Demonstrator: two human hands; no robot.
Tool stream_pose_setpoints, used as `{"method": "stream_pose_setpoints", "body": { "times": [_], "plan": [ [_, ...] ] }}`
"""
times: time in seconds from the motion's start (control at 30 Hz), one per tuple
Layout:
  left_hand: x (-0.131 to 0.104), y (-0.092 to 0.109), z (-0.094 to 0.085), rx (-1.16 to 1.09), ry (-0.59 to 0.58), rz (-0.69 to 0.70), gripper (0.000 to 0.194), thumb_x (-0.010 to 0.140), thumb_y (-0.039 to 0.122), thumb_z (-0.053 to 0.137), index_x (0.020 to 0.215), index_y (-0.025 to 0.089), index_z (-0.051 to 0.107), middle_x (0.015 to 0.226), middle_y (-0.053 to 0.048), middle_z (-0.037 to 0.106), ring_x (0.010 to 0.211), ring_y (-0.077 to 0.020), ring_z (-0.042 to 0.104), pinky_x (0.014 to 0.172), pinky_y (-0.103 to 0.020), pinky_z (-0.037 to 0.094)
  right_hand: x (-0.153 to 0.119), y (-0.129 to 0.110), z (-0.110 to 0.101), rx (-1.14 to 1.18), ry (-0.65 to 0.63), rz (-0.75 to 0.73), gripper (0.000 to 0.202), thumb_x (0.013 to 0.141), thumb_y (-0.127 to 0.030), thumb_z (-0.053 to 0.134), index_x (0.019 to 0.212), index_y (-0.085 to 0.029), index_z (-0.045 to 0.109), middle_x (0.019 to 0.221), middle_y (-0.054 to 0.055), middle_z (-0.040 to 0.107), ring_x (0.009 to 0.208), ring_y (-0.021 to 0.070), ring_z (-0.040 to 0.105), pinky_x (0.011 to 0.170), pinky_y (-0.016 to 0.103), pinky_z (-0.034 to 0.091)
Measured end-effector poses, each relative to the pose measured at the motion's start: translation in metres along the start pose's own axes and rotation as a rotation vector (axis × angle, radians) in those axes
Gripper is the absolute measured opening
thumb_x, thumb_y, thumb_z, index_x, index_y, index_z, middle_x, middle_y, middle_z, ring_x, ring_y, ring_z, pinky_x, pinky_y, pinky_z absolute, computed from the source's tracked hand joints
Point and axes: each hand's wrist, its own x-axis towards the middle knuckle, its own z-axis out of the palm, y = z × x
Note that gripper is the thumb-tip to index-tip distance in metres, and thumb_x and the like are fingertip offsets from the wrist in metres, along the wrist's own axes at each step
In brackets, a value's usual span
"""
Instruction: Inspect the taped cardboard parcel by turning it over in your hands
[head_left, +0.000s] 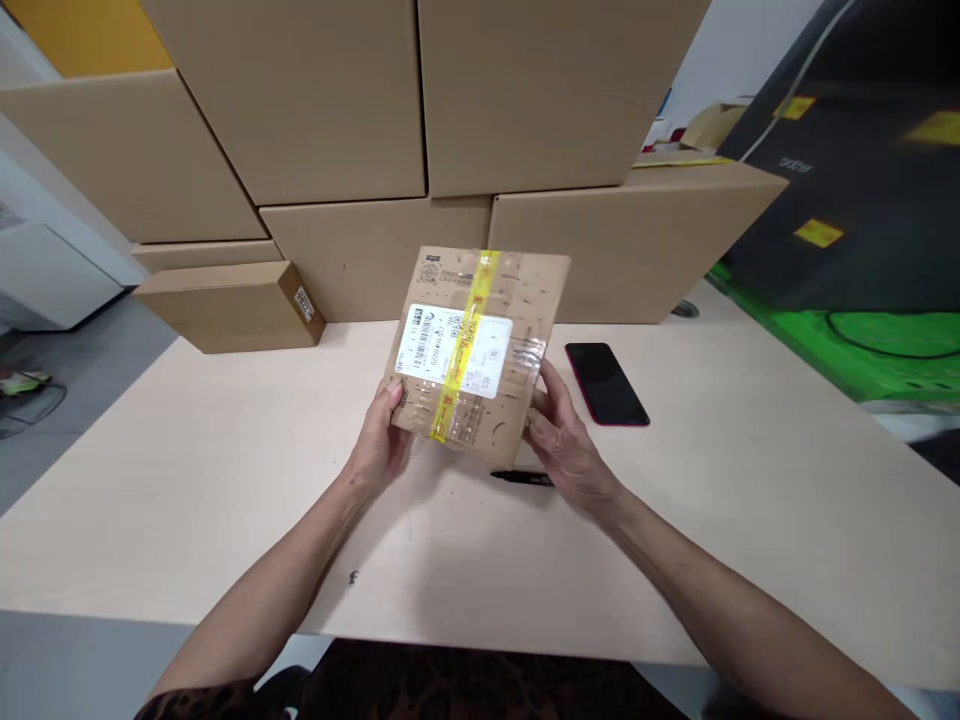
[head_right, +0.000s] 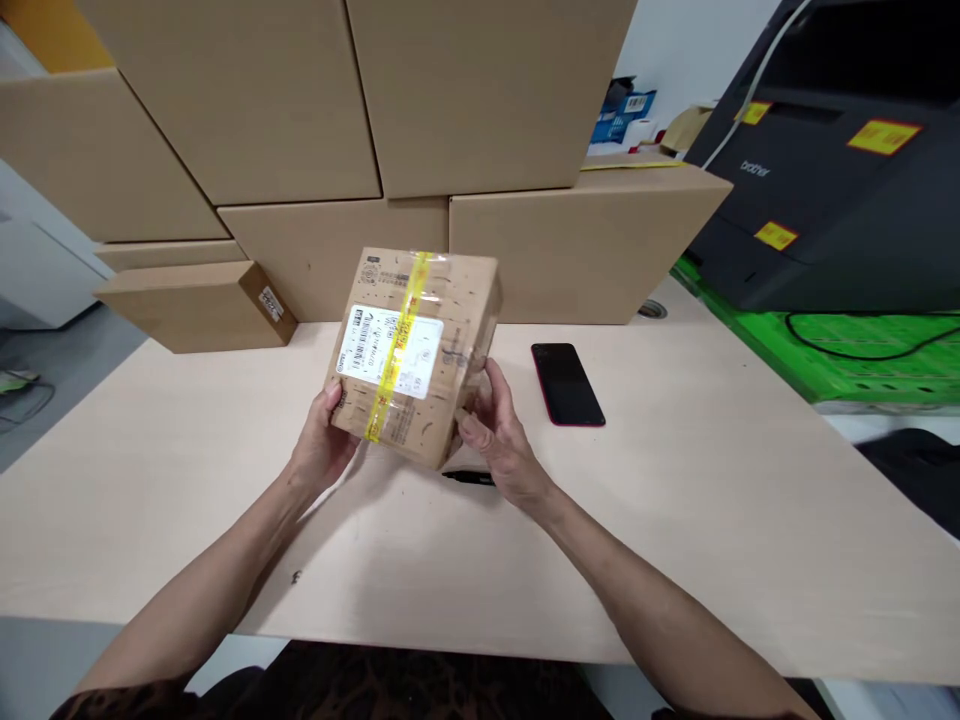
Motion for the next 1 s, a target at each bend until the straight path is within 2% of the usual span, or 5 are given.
{"method": "stream_pose_setpoints", "body": {
  "times": [0.23, 0.43, 0.6, 0.8, 1.0],
  "plan": [
    [0.001, 0.014, -0.009, -0.183, -0.111, -0.406, 0.06, 0.097, 0.067, 0.067, 0.135, 0.021, 0.069, 0.116, -0.013, 0.085, 0.096, -0.0303, 0.082, 0.089, -0.048, 0.068, -0.003, 0.001, -0.011, -0.616, -0.01, -0.335, 0.101, 0.096, -0.08, 0.062, 0.178, -0.048, 0.011, 0.188, 0.005, 0.005, 0.174, 0.045, 0.012, 0.131, 0.077, 0.035],
    [0.003, 0.023, -0.014, -0.088, -0.191, -0.608, 0.07, 0.099, 0.073, 0.058, 0.132, 0.014, 0.072, 0.103, -0.018, 0.085, 0.09, -0.0317, 0.083, 0.087, -0.046, 0.067, 0.011, -0.01, -0.03, -1.091, -0.025, -0.833, 0.11, 0.089, -0.047, 0.083, 0.177, -0.049, 0.017, 0.189, -0.001, 0.008, 0.168, 0.0509, 0.025, 0.128, 0.082, 0.035],
    [0.001, 0.02, -0.017, 0.138, -0.196, -0.572, 0.073, 0.091, 0.081, 0.067, 0.135, 0.023, 0.073, 0.102, -0.014, 0.085, 0.082, -0.0291, 0.081, 0.079, -0.047, 0.069, 0.013, -0.016, -0.041, -1.139, -0.122, -1.006, 0.103, 0.086, -0.025, 0.073, 0.175, -0.043, 0.025, 0.189, -0.004, 0.016, 0.169, 0.0383, 0.032, 0.132, 0.071, 0.036],
    [0.005, 0.02, -0.032, 0.286, -0.316, -0.529, 0.103, 0.081, 0.105, 0.043, 0.136, 0.023, 0.074, 0.103, -0.016, 0.084, 0.082, -0.0273, 0.079, 0.083, -0.044, 0.067, 0.009, -0.018, -0.038, -1.141, -0.104, -1.054, 0.09, 0.086, -0.024, 0.07, 0.167, -0.048, 0.038, 0.162, 0.0, 0.059, 0.157, 0.0332, 0.049, 0.13, 0.067, 0.039],
    [0.0, 0.02, -0.018, 0.45, -0.445, -0.018, 0.076, 0.094, 0.079, 0.068, 0.147, 0.025, 0.066, 0.145, -0.016, 0.073, 0.124, -0.0304, 0.072, 0.107, -0.042, 0.061, 0.018, -0.025, -0.034, -1.004, 0.067, -0.978, 0.109, 0.082, -0.06, 0.077, 0.176, -0.031, 0.029, 0.148, 0.014, 0.058, 0.139, 0.0439, 0.057, 0.118, 0.075, 0.048]
  ]
}}
